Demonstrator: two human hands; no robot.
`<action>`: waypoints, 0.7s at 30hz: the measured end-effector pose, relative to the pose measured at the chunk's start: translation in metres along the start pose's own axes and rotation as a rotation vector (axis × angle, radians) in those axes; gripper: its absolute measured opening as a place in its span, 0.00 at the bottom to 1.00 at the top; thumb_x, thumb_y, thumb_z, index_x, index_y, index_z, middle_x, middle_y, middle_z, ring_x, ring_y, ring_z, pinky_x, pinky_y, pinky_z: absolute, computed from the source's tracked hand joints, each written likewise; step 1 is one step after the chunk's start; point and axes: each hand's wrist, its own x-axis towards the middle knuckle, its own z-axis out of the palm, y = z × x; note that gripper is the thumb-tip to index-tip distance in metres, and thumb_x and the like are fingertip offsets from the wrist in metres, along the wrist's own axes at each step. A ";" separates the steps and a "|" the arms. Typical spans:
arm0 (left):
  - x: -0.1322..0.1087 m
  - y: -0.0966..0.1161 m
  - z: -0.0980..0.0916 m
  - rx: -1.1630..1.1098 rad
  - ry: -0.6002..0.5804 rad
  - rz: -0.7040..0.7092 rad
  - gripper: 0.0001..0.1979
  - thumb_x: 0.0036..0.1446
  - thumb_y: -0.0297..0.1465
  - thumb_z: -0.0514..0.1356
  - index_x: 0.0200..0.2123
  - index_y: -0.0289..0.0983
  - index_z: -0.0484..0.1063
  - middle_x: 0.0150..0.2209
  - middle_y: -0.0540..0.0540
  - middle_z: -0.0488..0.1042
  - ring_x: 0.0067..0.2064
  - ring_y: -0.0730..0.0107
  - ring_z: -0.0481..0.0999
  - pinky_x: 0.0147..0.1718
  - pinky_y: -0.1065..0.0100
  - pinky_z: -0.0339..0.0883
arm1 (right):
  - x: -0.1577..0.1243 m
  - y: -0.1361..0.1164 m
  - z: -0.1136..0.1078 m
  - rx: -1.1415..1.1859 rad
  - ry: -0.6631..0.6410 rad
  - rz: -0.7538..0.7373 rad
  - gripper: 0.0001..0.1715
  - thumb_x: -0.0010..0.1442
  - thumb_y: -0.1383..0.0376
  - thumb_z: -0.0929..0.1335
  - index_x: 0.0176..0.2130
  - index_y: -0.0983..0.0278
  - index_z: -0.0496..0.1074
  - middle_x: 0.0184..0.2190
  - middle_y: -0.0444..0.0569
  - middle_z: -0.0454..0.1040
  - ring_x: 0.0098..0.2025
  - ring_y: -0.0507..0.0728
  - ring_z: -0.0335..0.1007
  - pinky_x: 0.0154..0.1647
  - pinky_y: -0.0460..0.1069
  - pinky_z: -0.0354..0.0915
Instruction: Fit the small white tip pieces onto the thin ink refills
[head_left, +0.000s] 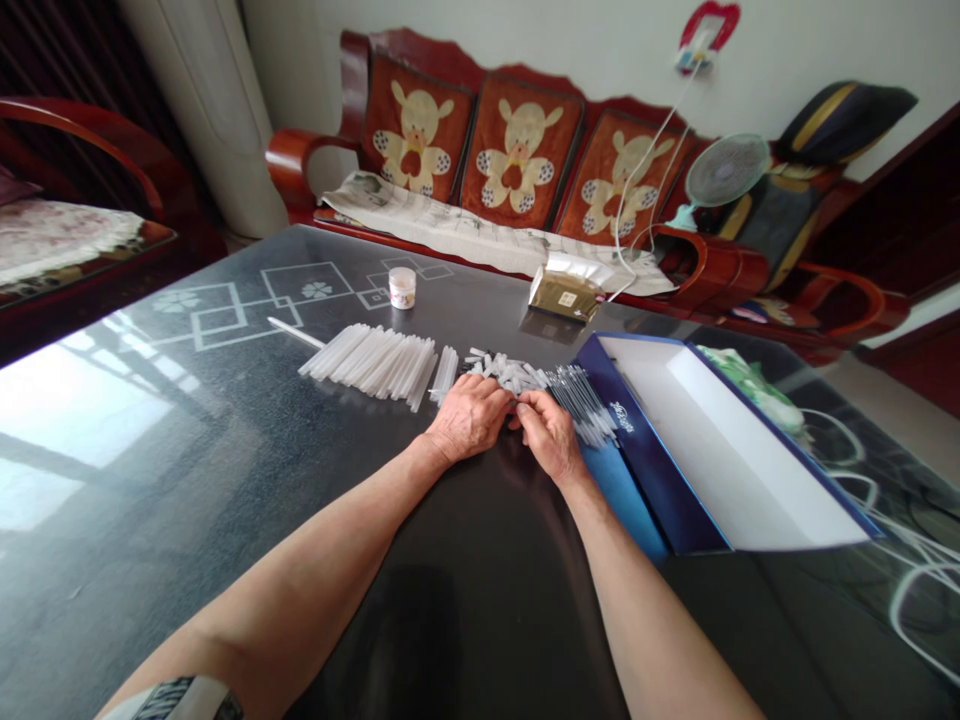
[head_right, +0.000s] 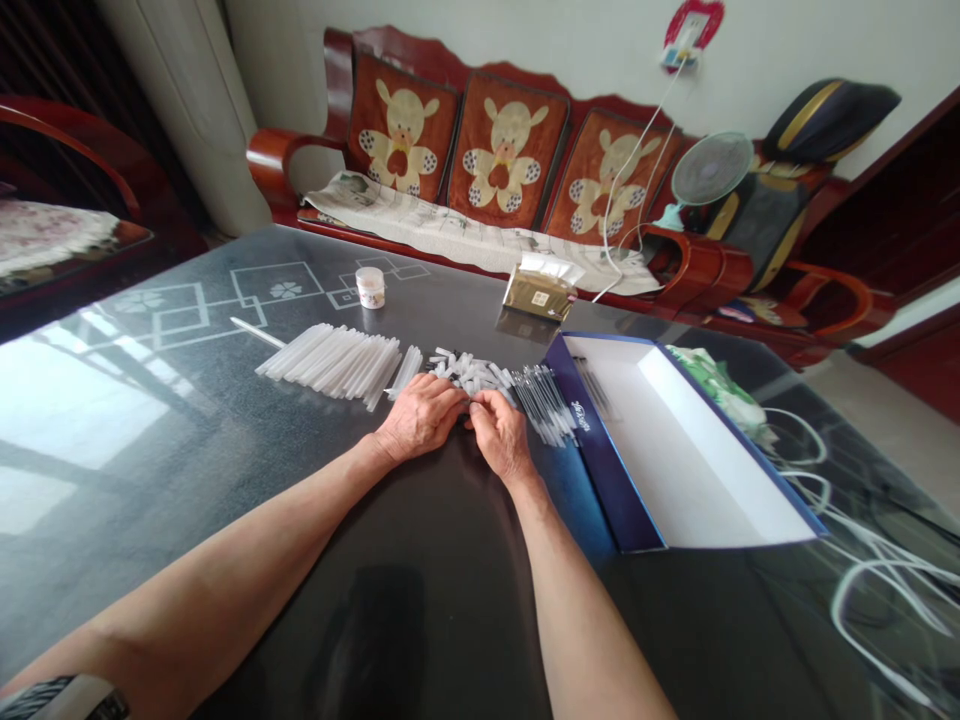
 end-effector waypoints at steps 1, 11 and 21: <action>0.000 0.000 0.000 -0.002 -0.002 0.003 0.17 0.66 0.34 0.46 0.39 0.36 0.74 0.33 0.43 0.72 0.37 0.62 0.67 0.41 0.61 0.59 | 0.000 0.000 0.000 -0.013 -0.002 -0.002 0.12 0.59 0.56 0.65 0.36 0.62 0.70 0.23 0.45 0.75 0.23 0.54 0.70 0.26 0.49 0.66; 0.000 0.001 -0.001 -0.003 -0.004 0.019 0.17 0.65 0.34 0.46 0.39 0.36 0.74 0.32 0.43 0.71 0.36 0.62 0.67 0.40 0.61 0.58 | 0.002 -0.004 0.004 -0.099 0.076 0.009 0.25 0.63 0.50 0.60 0.23 0.61 0.68 0.18 0.47 0.71 0.20 0.54 0.67 0.25 0.50 0.64; 0.000 0.001 0.000 0.005 -0.023 0.021 0.16 0.65 0.33 0.47 0.40 0.36 0.74 0.33 0.42 0.72 0.38 0.61 0.67 0.41 0.60 0.58 | 0.002 -0.003 0.002 -0.103 0.025 -0.027 0.20 0.62 0.53 0.62 0.25 0.61 0.69 0.19 0.46 0.73 0.22 0.55 0.68 0.27 0.50 0.64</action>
